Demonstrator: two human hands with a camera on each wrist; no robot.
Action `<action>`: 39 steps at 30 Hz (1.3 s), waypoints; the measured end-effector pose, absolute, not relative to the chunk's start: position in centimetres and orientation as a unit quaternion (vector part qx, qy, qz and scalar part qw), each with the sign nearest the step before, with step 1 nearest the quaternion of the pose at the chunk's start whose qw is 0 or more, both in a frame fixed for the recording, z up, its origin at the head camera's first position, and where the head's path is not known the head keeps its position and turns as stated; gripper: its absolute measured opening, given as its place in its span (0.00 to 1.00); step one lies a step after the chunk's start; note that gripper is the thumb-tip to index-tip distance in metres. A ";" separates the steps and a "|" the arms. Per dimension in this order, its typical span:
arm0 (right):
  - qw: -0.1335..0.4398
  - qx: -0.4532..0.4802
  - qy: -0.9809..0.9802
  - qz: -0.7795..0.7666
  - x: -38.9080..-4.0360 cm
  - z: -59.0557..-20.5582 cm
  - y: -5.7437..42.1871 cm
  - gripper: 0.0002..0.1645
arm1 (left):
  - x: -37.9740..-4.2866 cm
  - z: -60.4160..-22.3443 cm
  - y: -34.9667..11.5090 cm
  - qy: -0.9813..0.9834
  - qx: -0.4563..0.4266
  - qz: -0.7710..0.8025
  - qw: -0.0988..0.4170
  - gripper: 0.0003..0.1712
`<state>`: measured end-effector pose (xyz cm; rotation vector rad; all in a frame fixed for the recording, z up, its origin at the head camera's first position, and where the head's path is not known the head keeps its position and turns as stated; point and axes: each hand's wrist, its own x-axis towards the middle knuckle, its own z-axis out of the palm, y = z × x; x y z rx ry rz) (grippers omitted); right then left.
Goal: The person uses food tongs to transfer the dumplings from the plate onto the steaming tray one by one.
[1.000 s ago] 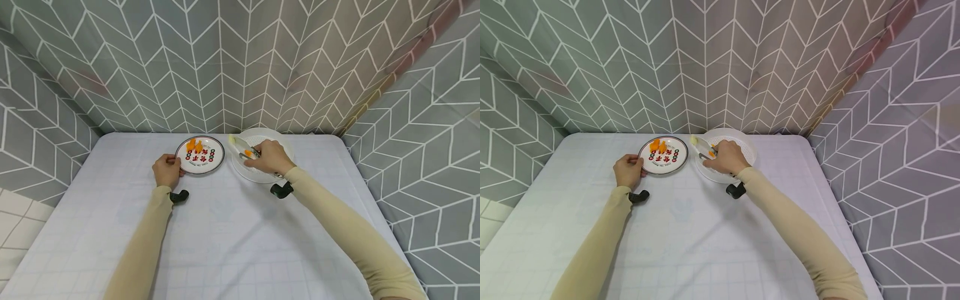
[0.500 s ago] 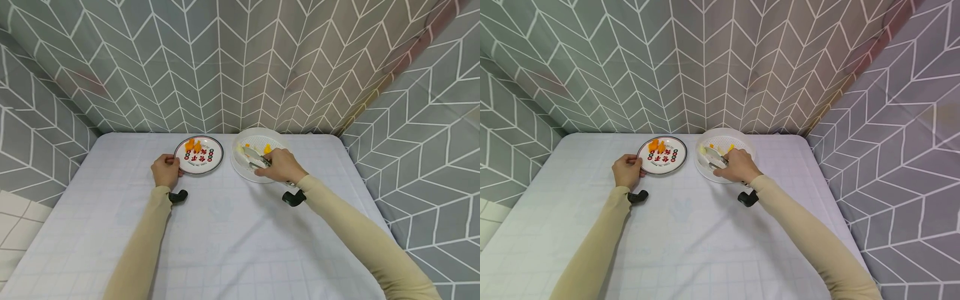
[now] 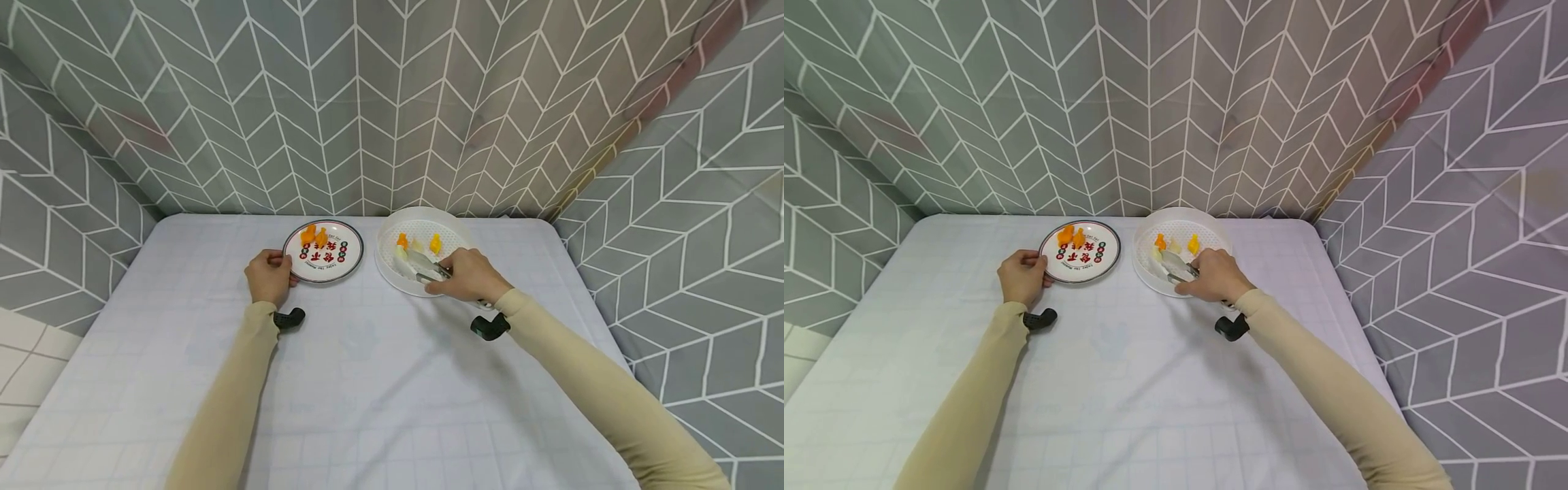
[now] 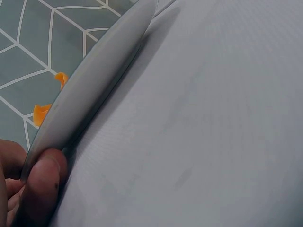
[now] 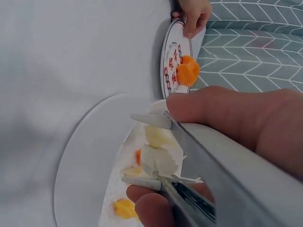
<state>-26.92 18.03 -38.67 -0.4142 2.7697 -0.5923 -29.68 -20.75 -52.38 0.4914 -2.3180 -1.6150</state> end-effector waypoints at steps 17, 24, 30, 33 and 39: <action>0.164 -0.144 0.956 -0.194 -27.5 -38.7 18.7 0.29 | -30.0 -52.4 -20.7 -0.805 0.174 -0.551 0.133 0.18; 0.178 -0.143 0.956 -0.186 -27.8 -38.7 18.8 0.23 | -29.9 -52.3 -20.7 -0.805 0.178 -0.550 0.132 0.18; 0.185 -0.139 0.955 -0.187 -27.8 -38.6 18.8 0.23 | -29.8 -52.3 -20.7 -0.804 0.175 -0.552 0.135 0.18; 0.184 -0.138 0.955 -0.189 -27.7 -38.6 18.8 0.23 | -29.8 -52.3 -20.6 -0.802 0.172 -0.554 0.142 0.17; 0.181 -0.135 0.956 -0.186 -27.8 -38.8 18.8 0.26 | -29.8 -52.3 -20.7 -0.804 0.176 -0.550 0.139 0.17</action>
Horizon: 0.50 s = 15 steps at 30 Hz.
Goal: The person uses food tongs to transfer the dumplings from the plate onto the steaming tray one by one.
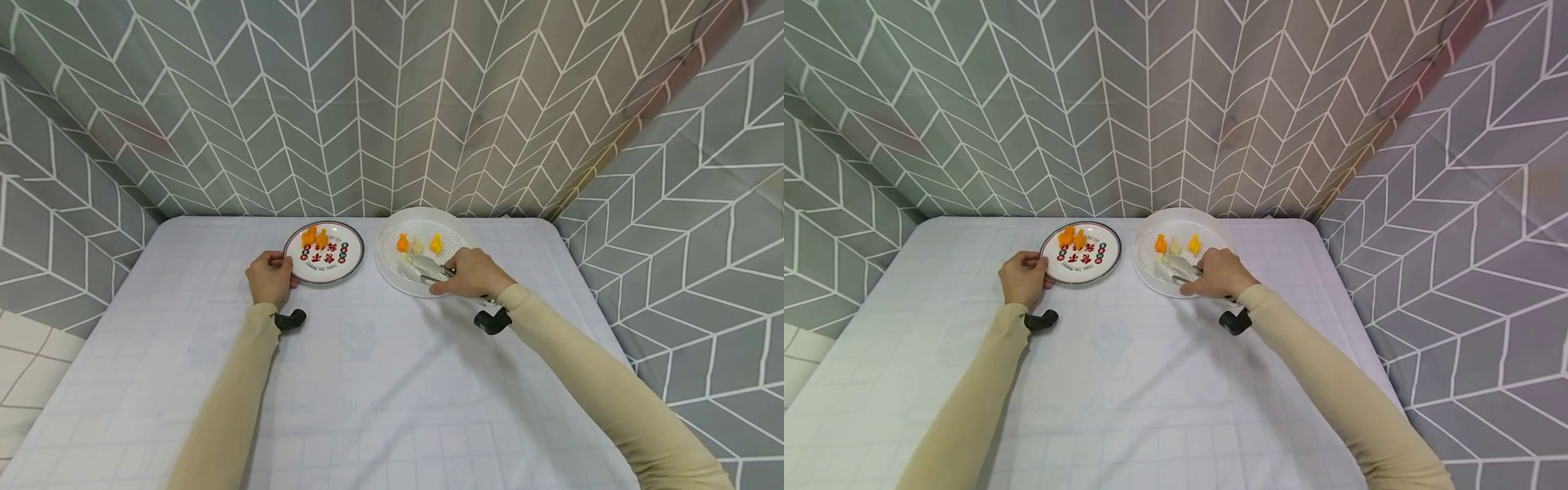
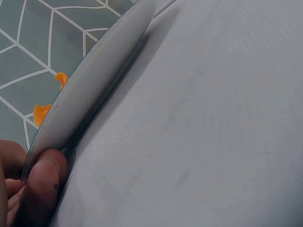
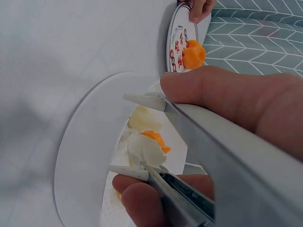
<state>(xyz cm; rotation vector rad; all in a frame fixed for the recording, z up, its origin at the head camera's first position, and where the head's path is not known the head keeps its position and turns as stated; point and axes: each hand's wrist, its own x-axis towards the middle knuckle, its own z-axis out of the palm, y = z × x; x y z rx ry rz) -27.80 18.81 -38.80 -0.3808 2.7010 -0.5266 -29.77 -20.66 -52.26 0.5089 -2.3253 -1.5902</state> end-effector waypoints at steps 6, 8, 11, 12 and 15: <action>0.179 -0.136 0.956 -0.189 -27.8 -38.7 18.7 0.26 | -29.8 -52.3 -20.7 -0.804 0.175 -0.550 0.141 0.17; 0.178 -0.136 0.956 -0.191 -27.7 -38.6 18.7 0.29 | -29.8 -52.3 -20.7 -0.804 0.174 -0.551 0.142 0.17; 0.176 -0.137 0.956 -0.193 -27.6 -38.3 18.6 0.31 | -29.8 -52.4 -20.7 -0.804 0.175 -0.550 0.141 0.17; 0.175 -0.138 0.956 -0.193 -27.6 -38.2 18.5 0.30 | -29.8 -52.4 -20.7 -0.805 0.175 -0.549 0.141 0.17; 0.169 -0.145 0.956 -0.193 -27.4 -37.8 18.2 0.29 | -29.8 -52.4 -20.7 -0.807 0.178 -0.546 0.136 0.17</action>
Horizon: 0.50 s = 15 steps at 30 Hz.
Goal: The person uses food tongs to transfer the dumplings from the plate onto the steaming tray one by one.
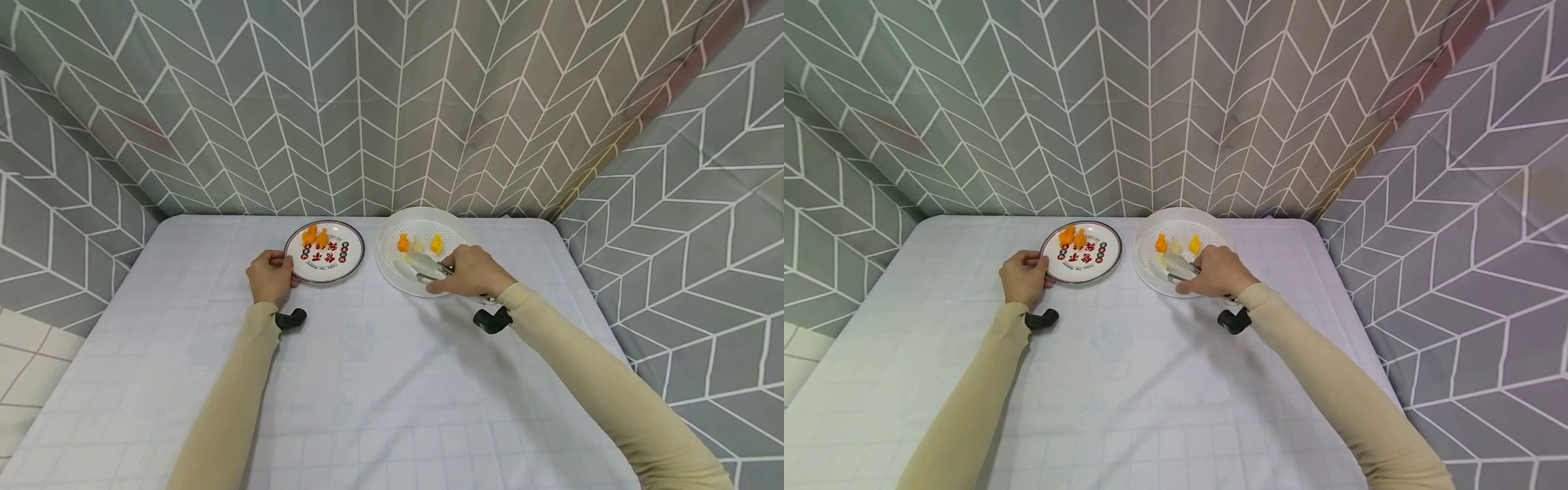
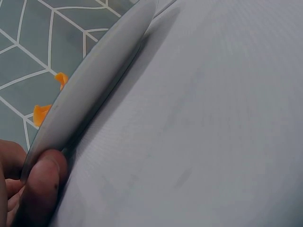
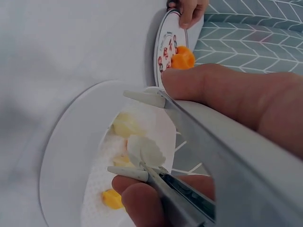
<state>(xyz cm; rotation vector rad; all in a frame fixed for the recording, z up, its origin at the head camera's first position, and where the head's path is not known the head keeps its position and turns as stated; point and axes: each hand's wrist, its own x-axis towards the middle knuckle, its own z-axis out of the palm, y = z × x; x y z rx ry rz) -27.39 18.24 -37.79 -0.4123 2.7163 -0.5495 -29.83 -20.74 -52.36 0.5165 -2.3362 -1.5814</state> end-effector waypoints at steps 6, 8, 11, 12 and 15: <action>0.142 -0.155 0.960 -0.186 -27.3 -37.5 17.5 0.26 | -29.9 -52.3 -20.7 -0.809 0.180 -0.544 0.132 0.18; 0.127 -0.151 0.962 -0.190 -27.4 -37.4 17.2 0.25 | -29.9 -52.3 -20.7 -0.809 0.180 -0.544 0.133 0.18; 0.107 -0.145 0.962 -0.204 -27.3 -37.3 16.4 0.26 | -29.8 -52.3 -20.6 -0.808 0.179 -0.545 0.136 0.17; 0.102 -0.141 0.962 -0.210 -27.3 -37.3 16.1 0.28 | -29.8 -52.3 -20.6 -0.808 0.178 -0.545 0.135 0.17; 0.087 -0.134 0.961 -0.228 -27.3 -37.3 14.9 0.36 | -29.8 -52.4 -20.7 -0.808 0.178 -0.546 0.135 0.17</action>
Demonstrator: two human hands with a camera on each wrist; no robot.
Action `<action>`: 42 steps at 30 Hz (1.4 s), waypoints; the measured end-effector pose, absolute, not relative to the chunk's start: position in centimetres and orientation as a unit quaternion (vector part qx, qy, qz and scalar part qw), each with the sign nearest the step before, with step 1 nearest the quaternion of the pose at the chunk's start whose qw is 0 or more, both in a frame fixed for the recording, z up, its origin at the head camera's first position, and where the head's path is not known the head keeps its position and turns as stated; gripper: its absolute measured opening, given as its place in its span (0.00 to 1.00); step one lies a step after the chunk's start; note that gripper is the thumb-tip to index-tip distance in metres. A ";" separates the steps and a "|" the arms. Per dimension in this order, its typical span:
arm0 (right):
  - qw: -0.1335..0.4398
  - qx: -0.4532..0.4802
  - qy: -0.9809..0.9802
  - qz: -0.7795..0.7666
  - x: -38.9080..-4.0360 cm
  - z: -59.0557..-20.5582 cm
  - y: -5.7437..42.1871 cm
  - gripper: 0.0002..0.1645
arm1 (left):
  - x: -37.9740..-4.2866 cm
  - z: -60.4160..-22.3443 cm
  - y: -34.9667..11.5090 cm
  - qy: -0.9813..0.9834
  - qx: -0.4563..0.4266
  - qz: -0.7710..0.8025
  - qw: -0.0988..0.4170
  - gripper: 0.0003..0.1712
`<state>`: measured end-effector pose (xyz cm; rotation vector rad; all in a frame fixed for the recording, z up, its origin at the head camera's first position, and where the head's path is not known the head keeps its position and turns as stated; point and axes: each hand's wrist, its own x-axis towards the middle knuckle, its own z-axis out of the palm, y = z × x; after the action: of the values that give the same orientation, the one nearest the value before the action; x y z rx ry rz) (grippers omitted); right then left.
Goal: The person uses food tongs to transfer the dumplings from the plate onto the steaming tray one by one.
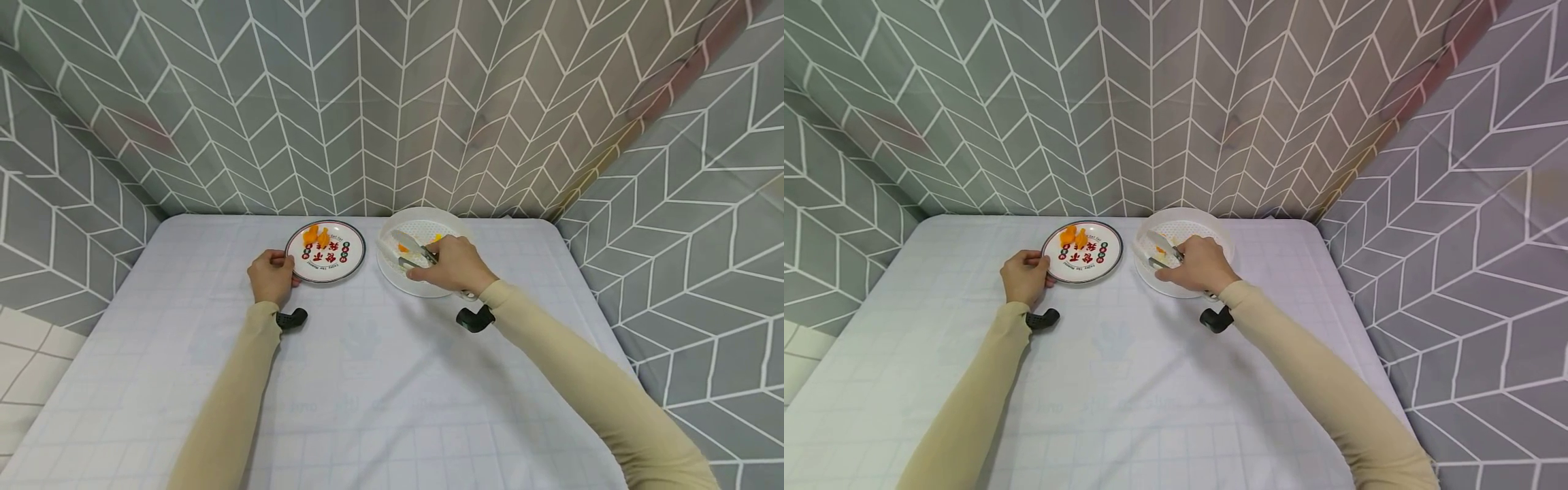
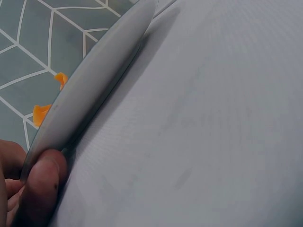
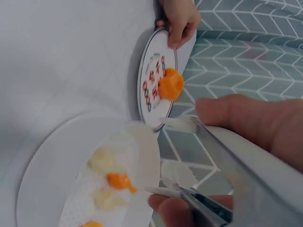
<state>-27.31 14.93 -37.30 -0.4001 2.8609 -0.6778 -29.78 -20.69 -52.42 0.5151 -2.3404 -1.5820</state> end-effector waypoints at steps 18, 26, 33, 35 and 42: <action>0.056 -0.168 0.944 -0.278 -28.3 -40.3 8.5 0.28 | -29.9 -52.9 -20.6 -0.804 0.167 -0.553 0.138 0.17; 0.071 -0.172 0.939 -0.289 -28.8 -40.8 6.7 0.27 | -29.7 -52.5 -20.8 -0.804 0.166 -0.553 0.142 0.17; 0.074 -0.182 0.944 -0.264 -29.2 -40.7 5.7 0.30 | -29.7 -52.6 -20.8 -0.802 0.158 -0.558 0.141 0.15; 0.072 -0.182 0.945 -0.262 -29.4 -40.7 5.4 0.37 | -29.7 -52.6 -20.9 -0.800 0.155 -0.560 0.147 0.14; 0.075 -0.185 0.944 -0.264 -30.0 -41.0 4.3 0.39 | -29.6 -52.7 -21.0 -0.799 0.153 -0.561 0.153 0.12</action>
<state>-30.03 4.25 -41.05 -0.5541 2.8314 -0.7928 -29.62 -21.00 -52.74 0.4401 -2.2901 -1.6093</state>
